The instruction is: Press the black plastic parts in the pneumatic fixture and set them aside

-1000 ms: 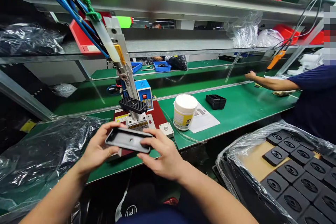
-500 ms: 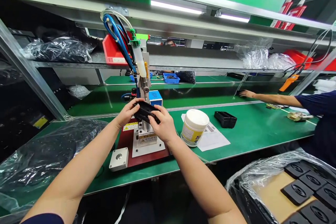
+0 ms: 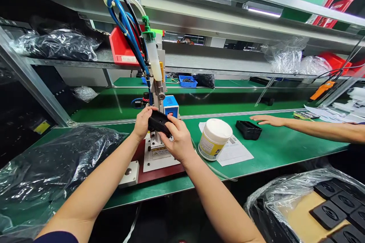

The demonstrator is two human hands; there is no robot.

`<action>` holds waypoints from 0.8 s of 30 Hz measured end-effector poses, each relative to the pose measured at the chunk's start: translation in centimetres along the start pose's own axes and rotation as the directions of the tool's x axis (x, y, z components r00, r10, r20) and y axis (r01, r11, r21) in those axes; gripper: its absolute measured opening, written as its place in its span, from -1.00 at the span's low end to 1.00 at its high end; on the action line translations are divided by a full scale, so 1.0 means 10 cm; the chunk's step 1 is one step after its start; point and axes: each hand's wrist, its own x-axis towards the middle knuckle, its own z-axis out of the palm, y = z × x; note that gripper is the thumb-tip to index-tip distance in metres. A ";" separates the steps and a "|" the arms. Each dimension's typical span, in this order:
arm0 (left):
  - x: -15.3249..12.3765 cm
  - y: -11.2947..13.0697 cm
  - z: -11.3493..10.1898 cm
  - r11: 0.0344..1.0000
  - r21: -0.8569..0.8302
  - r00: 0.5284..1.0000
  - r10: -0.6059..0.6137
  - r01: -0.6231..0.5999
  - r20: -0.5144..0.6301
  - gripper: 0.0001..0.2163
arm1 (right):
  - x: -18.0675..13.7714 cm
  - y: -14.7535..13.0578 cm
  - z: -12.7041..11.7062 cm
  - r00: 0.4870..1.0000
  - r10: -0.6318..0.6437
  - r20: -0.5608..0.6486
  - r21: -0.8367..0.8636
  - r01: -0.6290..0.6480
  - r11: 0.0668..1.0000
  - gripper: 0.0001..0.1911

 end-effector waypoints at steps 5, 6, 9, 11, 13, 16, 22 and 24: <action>-0.02 -0.03 0.04 0.994 0.087 0.992 0.080 -0.072 -0.093 -0.71 | -0.04 0.01 0.08 0.998 0.014 -0.054 -0.045 -0.017 0.999 -0.88; -0.03 -0.04 0.04 0.991 0.101 0.990 0.093 -0.082 -0.108 -0.72 | -0.05 0.02 0.09 0.998 0.017 -0.060 -0.048 -0.020 0.999 -0.88; -0.04 -0.07 0.04 0.984 0.139 0.982 0.130 -0.111 -0.134 -0.71 | -0.06 0.04 0.11 0.997 0.031 -0.074 -0.032 -0.034 0.999 -0.88; -0.04 -0.08 0.04 0.979 0.161 0.979 0.145 -0.121 -0.145 -0.71 | -0.07 0.06 0.12 0.996 0.038 -0.077 -0.010 -0.039 0.999 -0.87; -0.03 -0.07 0.05 0.977 0.175 0.976 0.151 -0.123 -0.155 -0.70 | -0.07 0.07 0.13 0.996 0.038 -0.081 0.010 -0.037 0.999 -0.86; -0.04 -0.02 0.06 0.973 0.197 0.977 0.148 -0.116 -0.157 -0.70 | -0.08 0.06 0.13 0.995 0.049 -0.082 0.015 -0.048 0.999 -0.87; -0.08 0.03 -0.01 0.978 0.206 0.991 -0.008 0.035 -0.132 -0.65 | -0.08 -0.01 0.06 0.997 0.074 0.036 -0.019 -0.073 0.997 -0.72; -0.05 0.02 -0.02 0.984 0.164 0.994 -0.062 0.076 -0.087 -0.58 | -0.06 -0.01 0.02 0.988 0.135 0.074 -0.026 -0.133 0.991 -0.55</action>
